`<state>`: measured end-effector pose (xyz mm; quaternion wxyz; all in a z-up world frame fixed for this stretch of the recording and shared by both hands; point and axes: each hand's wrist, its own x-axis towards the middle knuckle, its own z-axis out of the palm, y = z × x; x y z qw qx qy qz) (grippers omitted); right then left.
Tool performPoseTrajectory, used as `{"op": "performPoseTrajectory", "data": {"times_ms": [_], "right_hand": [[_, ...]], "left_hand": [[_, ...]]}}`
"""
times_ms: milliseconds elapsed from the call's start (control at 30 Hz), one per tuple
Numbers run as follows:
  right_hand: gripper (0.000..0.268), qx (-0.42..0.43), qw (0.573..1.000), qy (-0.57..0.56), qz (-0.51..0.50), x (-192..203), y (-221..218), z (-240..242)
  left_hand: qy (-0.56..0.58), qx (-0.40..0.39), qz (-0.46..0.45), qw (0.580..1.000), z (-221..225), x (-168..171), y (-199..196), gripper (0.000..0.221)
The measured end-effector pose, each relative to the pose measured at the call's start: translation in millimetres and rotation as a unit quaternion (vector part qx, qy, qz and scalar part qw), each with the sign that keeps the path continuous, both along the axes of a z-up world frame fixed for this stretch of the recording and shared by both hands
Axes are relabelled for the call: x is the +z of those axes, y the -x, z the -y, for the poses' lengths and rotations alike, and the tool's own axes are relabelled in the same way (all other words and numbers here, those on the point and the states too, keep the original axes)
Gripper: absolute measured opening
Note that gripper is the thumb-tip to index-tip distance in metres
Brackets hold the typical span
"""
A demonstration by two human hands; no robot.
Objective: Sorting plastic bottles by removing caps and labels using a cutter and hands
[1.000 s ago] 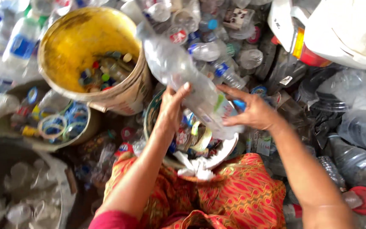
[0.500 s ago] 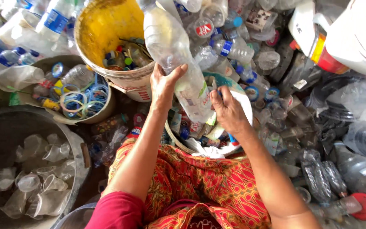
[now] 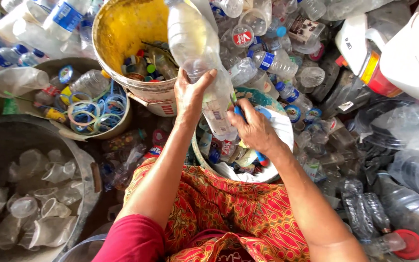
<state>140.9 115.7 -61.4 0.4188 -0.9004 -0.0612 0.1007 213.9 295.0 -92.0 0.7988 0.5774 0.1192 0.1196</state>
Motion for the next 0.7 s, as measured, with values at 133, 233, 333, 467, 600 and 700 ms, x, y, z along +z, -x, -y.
{"op": "performPoseTrajectory", "data": {"times_ms": [133, 233, 333, 467, 600, 700], "right_hand": [[0.033, 0.011, 0.998, -0.048, 0.040, -38.8, -13.8, 13.8], [0.034, 0.050, 0.982, 0.108, 0.148, -23.1, 3.4, 6.9], [0.031, 0.007, 0.979, 0.111, 0.169, -31.4, 4.7, 4.2], [0.030, -0.015, 0.979, 0.175, 0.105, -63.5, 18.6, -1.4], [0.034, 0.179, 0.904, 0.387, 0.009, -211.4, 41.1, 91.9], [0.033, -0.096, 0.972, 0.137, 0.167, -84.7, 33.1, 61.6]], "left_hand": [[-0.075, -0.027, -0.034, 0.996, 1.9, 2.6, 0.1, 0.066], [-0.117, -0.037, -0.047, 0.991, 1.4, 13.1, 2.2, 0.067], [-0.116, -0.046, -0.030, 0.992, 10.0, 15.4, 8.1, 0.066], [-0.071, -0.007, -0.010, 0.997, 7.4, 3.7, 1.7, 0.062], [0.125, 0.019, 0.032, 0.991, -28.2, 20.5, -9.7, 0.067], [0.135, 0.005, 0.015, 0.991, -23.6, 7.4, -15.4, 0.055]]}}
